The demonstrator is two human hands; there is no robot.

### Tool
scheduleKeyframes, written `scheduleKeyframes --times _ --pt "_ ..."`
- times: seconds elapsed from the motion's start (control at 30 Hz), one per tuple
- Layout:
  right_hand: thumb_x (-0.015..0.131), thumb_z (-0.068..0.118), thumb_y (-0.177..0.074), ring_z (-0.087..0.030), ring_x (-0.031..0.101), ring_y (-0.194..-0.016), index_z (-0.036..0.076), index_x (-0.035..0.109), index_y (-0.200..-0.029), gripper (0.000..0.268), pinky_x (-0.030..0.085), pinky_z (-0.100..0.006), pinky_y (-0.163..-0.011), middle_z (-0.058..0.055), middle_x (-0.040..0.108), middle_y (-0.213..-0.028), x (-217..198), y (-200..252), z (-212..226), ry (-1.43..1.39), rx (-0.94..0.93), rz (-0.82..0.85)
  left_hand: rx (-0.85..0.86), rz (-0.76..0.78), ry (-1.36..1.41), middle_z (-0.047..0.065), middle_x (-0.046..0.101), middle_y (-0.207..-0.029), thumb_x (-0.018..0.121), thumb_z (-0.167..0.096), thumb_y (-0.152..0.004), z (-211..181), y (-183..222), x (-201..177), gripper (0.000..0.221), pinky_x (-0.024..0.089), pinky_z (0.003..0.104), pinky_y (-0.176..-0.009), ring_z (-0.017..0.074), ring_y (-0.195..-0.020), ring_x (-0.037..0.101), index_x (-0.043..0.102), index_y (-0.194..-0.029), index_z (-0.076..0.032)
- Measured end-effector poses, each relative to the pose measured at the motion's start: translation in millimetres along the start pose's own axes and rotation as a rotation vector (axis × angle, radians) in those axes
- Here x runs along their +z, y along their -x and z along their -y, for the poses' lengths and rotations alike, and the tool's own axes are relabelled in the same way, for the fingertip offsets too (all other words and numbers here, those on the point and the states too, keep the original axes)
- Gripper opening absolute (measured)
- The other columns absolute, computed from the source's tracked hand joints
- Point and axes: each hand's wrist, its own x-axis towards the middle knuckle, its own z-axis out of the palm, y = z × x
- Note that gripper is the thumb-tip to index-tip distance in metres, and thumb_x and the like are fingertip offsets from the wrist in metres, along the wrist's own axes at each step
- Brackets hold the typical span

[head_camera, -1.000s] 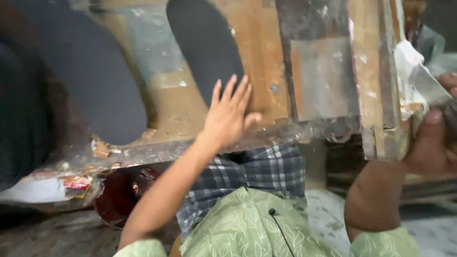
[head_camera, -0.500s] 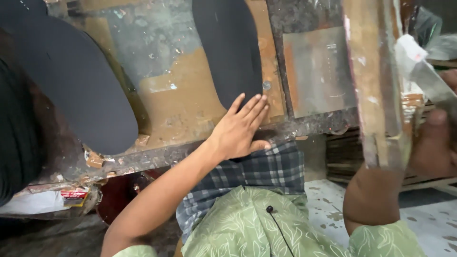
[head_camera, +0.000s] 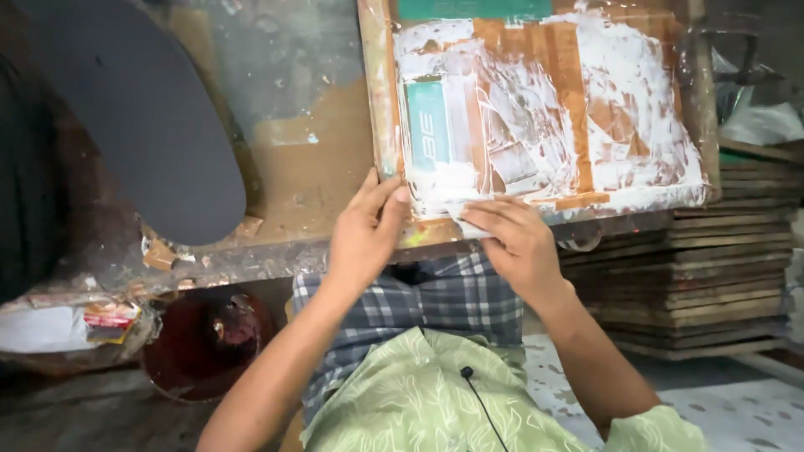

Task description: Applying brand logos to footwear soles using a manual screen-printing frame.

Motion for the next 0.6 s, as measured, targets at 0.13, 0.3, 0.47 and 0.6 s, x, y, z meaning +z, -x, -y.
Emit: scheduleKeyframes --times 0.13,0.3,0.47,0.6 --pt "0.069 0.002 -0.086 -0.032 0.068 -0.107 0.010 0.072 -0.121 0.036 0.046 -0.048 -0.113 -0.010 0.073 -0.116 16.5 -22.7 -31.6 -0.109 0.046 0.097 0.282 -0.142 -0.332 0.026 0.056 -0.147 0.071 -0.031 -0.096 31.9 -1.4 10.3 0.042 0.050 0.040 -0.101 0.0402 -0.123 0.062 0.068 -0.132 -0.011" --pt "0.073 0.006 -0.087 -0.033 0.065 -0.113 0.009 0.074 -0.121 0.034 0.044 -0.048 -0.110 -0.011 0.074 -0.120 43.7 -98.3 -77.4 -0.019 -0.082 0.071 0.339 -0.145 -0.476 0.025 0.058 -0.145 0.078 -0.019 -0.083 25.3 -1.8 3.4 0.050 0.049 0.042 -0.101 0.0381 -0.113 0.060 0.070 -0.132 -0.012" --pt "0.073 0.004 -0.090 -0.025 0.069 -0.117 0.015 0.078 -0.116 0.028 0.045 -0.047 -0.111 -0.004 0.075 -0.126 62.2 -98.8 -70.3 0.107 -0.089 0.059 0.330 -0.151 -0.437 0.021 0.060 -0.145 0.080 -0.018 -0.083 25.9 0.2 2.2 0.051 0.049 0.042 -0.099 0.0375 -0.111 0.061 0.069 -0.132 -0.012" --pt "0.073 0.002 -0.091 -0.028 0.068 -0.116 0.014 0.076 -0.114 0.026 0.050 -0.043 -0.105 -0.005 0.073 -0.123 60.6 -38.9 -21.6 0.133 -0.087 0.009 0.379 -0.172 -0.423 0.022 0.060 -0.144 0.079 -0.019 -0.084 31.4 -0.9 5.0 0.051 0.049 0.042 -0.101 0.0370 -0.113 0.061 0.069 -0.133 -0.011"
